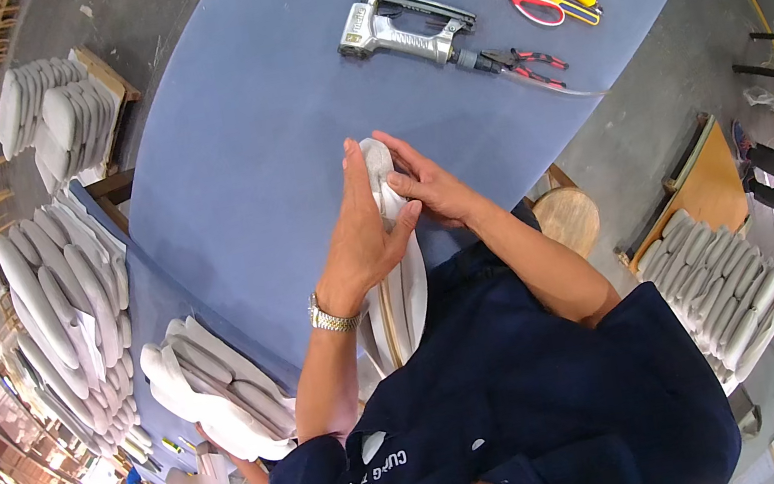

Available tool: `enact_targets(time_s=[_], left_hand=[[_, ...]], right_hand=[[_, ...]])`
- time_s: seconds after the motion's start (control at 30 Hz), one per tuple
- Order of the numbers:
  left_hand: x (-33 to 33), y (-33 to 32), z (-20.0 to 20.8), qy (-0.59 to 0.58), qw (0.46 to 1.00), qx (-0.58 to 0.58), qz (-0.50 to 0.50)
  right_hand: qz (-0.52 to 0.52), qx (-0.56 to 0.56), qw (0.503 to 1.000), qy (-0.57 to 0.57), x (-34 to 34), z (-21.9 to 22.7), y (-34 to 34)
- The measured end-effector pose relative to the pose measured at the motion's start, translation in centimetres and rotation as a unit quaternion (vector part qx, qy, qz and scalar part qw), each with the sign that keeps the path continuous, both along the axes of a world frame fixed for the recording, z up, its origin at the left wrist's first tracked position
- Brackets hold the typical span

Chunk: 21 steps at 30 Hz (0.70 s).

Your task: The person assembles a cushion by wrapping fabric around a foam insert, trimming excess fabric with a utility knife, and securing the fabric with a staple gun. The person repeatedly folds, staples, and trims the fabric to fit the foam shape.

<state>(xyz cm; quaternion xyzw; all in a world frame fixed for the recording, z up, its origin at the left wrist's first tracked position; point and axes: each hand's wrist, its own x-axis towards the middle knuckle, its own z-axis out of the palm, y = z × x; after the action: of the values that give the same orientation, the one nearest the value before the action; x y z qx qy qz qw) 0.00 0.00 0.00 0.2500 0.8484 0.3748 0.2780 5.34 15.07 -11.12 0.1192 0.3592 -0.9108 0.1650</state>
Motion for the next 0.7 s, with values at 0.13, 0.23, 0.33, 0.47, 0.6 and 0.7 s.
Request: enact_targets(time_s=[0.13, 0.23, 0.33, 0.47, 0.6, 0.7], left_hand=[[0.6, 1.0, -0.3, 0.041, 0.995, -0.077, 0.042], [0.1, 1.1, -0.8, 0.086, 0.989, -0.103, 0.065], [-0.2, 0.1, -0.7, 0.125, 0.98, -0.135, 0.075], [-0.8, -1.3, -0.6, 0.13, 0.974, -0.149, 0.115], [-1.7, -1.8, -0.3, 0.121, 0.971, -0.158, 0.128], [-1.2, -1.6, -1.5, 0.174, 0.967, -0.136, 0.13]], right_hand=[[0.012, 0.034, 0.999, -0.013, -0.9, 0.2, 0.9], [0.139, 0.22, 0.965, -0.028, -3.6, 1.0, 3.3], [0.064, 0.426, 0.898, 0.089, -6.4, 1.1, 6.0], [-0.167, 0.748, 0.607, 0.21, -11.4, -0.9, 11.7], [0.042, 0.793, 0.593, 0.131, -13.1, -4.0, 13.7], [0.121, 0.799, 0.563, 0.173, -15.0, -4.8, 14.3]])
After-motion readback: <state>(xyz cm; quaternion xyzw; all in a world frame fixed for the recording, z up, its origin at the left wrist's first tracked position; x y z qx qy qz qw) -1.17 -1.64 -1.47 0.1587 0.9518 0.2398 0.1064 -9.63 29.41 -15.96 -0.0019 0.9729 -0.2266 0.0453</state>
